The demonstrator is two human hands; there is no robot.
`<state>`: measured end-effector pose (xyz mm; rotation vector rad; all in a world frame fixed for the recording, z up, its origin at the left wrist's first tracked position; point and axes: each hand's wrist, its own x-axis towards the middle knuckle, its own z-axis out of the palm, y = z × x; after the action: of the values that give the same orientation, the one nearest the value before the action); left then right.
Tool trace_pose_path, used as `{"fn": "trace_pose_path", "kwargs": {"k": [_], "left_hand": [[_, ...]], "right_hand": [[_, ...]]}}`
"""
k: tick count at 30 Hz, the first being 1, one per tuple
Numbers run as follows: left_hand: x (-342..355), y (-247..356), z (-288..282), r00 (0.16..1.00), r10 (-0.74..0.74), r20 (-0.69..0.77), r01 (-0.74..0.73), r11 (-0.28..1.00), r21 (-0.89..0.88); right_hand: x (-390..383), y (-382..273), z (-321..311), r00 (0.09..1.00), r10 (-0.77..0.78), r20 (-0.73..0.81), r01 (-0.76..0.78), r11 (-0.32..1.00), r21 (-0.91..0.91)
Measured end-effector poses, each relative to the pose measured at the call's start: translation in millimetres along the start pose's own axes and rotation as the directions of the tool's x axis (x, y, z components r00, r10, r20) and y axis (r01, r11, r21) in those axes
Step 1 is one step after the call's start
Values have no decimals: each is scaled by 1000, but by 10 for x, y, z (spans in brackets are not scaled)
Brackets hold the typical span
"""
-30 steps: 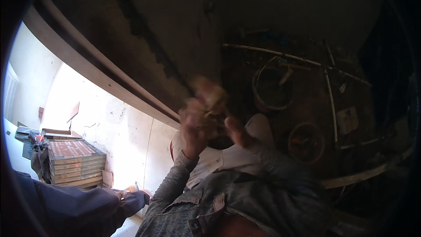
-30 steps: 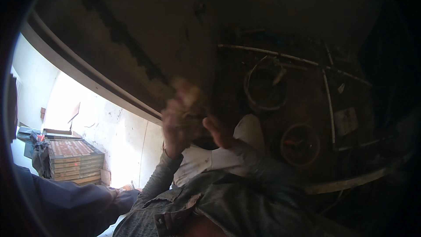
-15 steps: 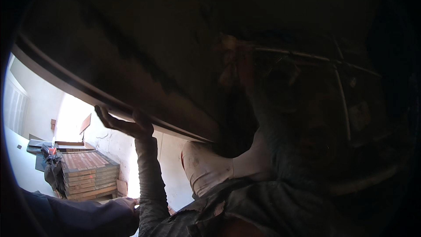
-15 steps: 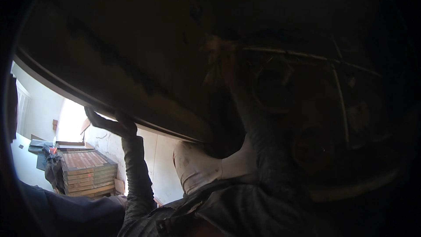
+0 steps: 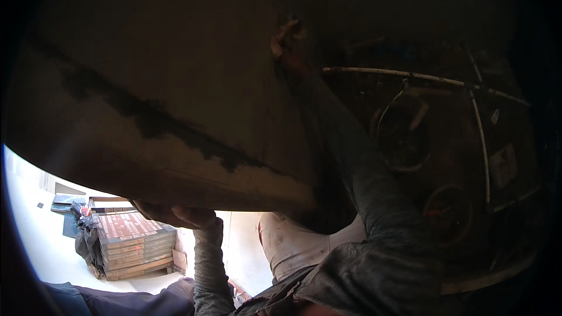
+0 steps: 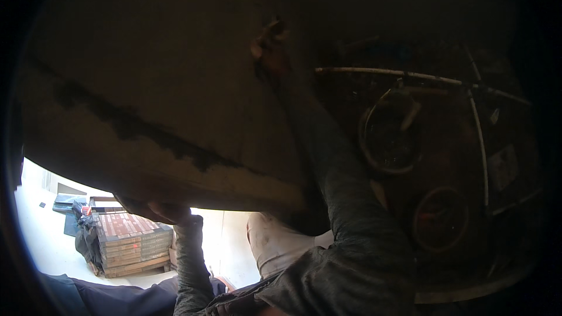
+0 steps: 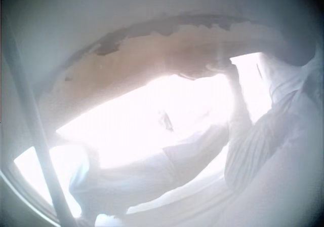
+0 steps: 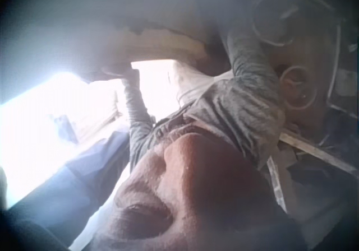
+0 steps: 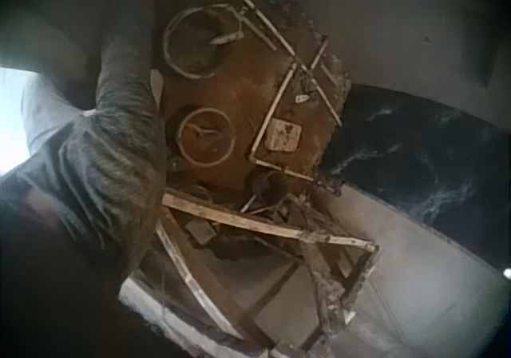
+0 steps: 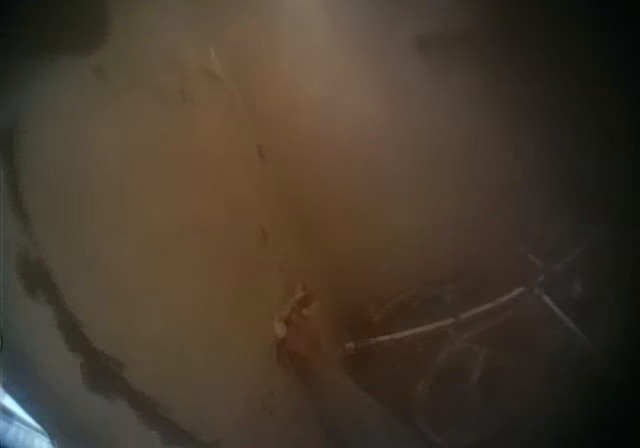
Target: The person applies a substance to a wall gap using a small trowel and wipes the area with a cloth. They then handle a packaged item, removing a small piece from it.
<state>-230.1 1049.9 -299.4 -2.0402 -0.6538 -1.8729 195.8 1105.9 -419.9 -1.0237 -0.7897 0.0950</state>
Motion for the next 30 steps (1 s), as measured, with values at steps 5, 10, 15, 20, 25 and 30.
{"fn": "trace_pose_path", "kwargs": {"k": [5,10,15,20,25,30], "left_hand": [[194,147,3,999,47,-14,-47,998,-40],[105,156,198,998,36,-46,-42,991,-130],[140,104,84,997,72,-40,-74,995,-74],[204,201,123,995,77,-57,-83,990,-111],[212,197,122,995,90,-42,-94,988,-123],[144,100,96,996,88,-25,-89,995,-49]], "right_hand": [[-390,-321,43,993,112,-45,-121,929,-351],[-1060,-711,81,986,135,-94,-162,904,-397],[-1889,-1144,-124,942,150,299,-110,983,-146],[-2622,-806,-749,988,80,-128,-127,902,-413],[-3102,-101,-1328,874,485,40,-297,596,-746],[-3114,-171,-1521,949,284,-138,-286,590,-755]]}}
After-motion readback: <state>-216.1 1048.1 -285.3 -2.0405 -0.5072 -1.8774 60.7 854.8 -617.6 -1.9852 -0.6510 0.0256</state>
